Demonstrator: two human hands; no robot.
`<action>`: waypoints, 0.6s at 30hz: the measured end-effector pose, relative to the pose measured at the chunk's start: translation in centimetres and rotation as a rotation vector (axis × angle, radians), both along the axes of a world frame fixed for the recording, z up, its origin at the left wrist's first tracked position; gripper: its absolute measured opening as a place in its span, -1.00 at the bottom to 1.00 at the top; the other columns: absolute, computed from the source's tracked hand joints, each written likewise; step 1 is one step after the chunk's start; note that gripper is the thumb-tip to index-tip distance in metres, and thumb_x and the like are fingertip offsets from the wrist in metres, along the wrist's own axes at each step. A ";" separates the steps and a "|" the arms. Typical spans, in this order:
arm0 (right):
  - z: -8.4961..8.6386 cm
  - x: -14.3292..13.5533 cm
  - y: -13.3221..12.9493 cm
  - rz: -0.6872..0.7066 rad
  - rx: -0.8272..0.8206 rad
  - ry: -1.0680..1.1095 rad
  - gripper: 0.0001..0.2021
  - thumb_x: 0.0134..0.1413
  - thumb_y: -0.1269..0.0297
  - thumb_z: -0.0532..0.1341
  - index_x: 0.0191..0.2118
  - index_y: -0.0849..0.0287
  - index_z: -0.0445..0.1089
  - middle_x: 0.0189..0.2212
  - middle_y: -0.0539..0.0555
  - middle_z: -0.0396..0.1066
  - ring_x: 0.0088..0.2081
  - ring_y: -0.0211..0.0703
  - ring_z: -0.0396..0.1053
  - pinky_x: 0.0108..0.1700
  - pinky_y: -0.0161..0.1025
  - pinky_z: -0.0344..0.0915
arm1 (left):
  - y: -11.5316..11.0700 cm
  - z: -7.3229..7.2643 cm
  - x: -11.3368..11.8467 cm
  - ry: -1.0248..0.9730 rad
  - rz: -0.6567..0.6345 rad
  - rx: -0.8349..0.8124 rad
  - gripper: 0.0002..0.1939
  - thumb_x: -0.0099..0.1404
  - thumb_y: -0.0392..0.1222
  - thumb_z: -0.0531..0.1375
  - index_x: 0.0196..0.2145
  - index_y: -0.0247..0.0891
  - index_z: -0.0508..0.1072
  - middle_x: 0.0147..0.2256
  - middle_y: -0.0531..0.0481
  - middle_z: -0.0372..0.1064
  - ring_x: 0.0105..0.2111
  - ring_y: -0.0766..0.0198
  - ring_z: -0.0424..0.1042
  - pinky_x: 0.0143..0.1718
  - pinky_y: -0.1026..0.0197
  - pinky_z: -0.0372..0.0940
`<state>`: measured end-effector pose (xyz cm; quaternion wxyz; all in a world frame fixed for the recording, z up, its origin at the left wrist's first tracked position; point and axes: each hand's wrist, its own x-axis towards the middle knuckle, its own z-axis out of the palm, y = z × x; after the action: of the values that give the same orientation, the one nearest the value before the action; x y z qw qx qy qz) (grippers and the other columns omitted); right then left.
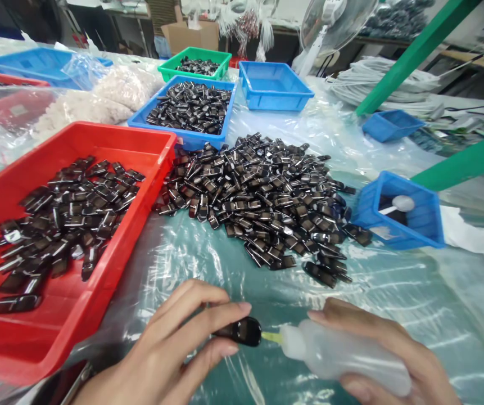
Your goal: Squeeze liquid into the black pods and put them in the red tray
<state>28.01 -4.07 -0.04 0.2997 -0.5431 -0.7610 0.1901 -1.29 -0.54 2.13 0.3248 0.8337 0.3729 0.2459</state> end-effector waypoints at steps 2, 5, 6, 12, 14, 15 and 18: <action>0.0 0.0 -0.1 -0.009 0.004 0.003 -0.64 0.07 -0.09 0.18 0.01 -0.28 0.40 -0.19 0.01 0.57 -0.17 0.02 0.55 -0.21 -0.18 0.54 | 0.0 -0.1 0.0 -0.030 -0.014 0.013 -0.70 0.46 -0.24 0.03 0.12 -0.14 0.27 -0.11 -0.04 0.32 -0.11 0.27 0.37 -0.07 0.32 0.31; -0.1 0.1 -0.2 -0.022 0.009 -0.006 -0.61 0.05 -0.17 0.15 -0.01 -0.29 0.40 -0.21 0.02 0.57 -0.21 0.06 0.56 -0.20 -0.11 0.54 | -0.1 -0.5 0.2 -0.109 0.015 0.031 -0.71 0.49 -0.21 -0.02 0.10 -0.16 0.29 -0.11 -0.03 0.31 -0.10 0.29 0.35 -0.04 0.34 0.26; -0.1 0.1 -0.2 -0.022 0.005 -0.010 -0.60 0.04 -0.19 0.14 -0.01 -0.29 0.39 -0.22 0.03 0.58 -0.22 0.07 0.56 -0.21 -0.09 0.54 | -0.2 -0.6 0.3 -0.112 0.027 0.025 -0.71 0.49 -0.20 -0.04 0.10 -0.15 0.29 -0.11 -0.02 0.31 -0.10 0.31 0.34 -0.03 0.36 0.24; 0.7 -0.2 0.3 0.021 -0.041 0.035 -0.63 0.05 -0.13 0.18 -0.01 -0.25 0.38 -0.24 -0.01 0.57 -0.26 -0.04 0.57 -0.28 -0.24 0.54 | -0.2 -0.4 0.2 -0.071 0.034 0.020 -0.72 0.46 -0.26 0.02 0.09 -0.15 0.30 -0.11 0.00 0.32 -0.11 0.33 0.37 -0.04 0.39 0.25; 1.0 -0.1 0.5 0.032 -0.081 0.074 -0.63 0.08 -0.05 0.20 0.02 -0.22 0.36 -0.22 -0.01 0.57 -0.28 -0.10 0.57 -0.32 -0.33 0.53 | -0.1 -0.5 0.1 -0.053 0.077 0.029 -0.70 0.44 -0.25 0.06 0.09 -0.10 0.30 -0.08 0.01 0.33 -0.07 0.29 0.37 -0.03 0.37 0.28; 1.1 0.0 0.6 0.028 -0.102 0.083 -0.62 0.09 -0.01 0.21 0.05 -0.21 0.35 -0.18 -0.01 0.56 -0.26 -0.11 0.57 -0.31 -0.34 0.52 | 0.0 -0.7 0.0 -0.052 0.118 0.029 -0.70 0.43 -0.23 0.06 0.09 -0.06 0.30 -0.07 0.02 0.33 -0.05 0.28 0.37 -0.03 0.36 0.29; 1.1 0.3 0.9 -0.004 -0.131 0.110 -0.60 0.13 0.13 0.23 0.11 -0.20 0.30 -0.04 0.02 0.51 -0.08 -0.06 0.51 -0.14 -0.25 0.49 | 0.1 -1.8 -0.1 -0.075 0.279 0.007 -0.73 0.42 -0.13 0.08 0.05 0.03 0.35 -0.04 0.07 0.35 -0.04 0.28 0.40 -0.04 0.38 0.31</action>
<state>28.32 -3.21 1.06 0.3051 -0.5518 -0.7283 0.2681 -1.36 -0.47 0.35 0.2981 0.7650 0.4720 0.3210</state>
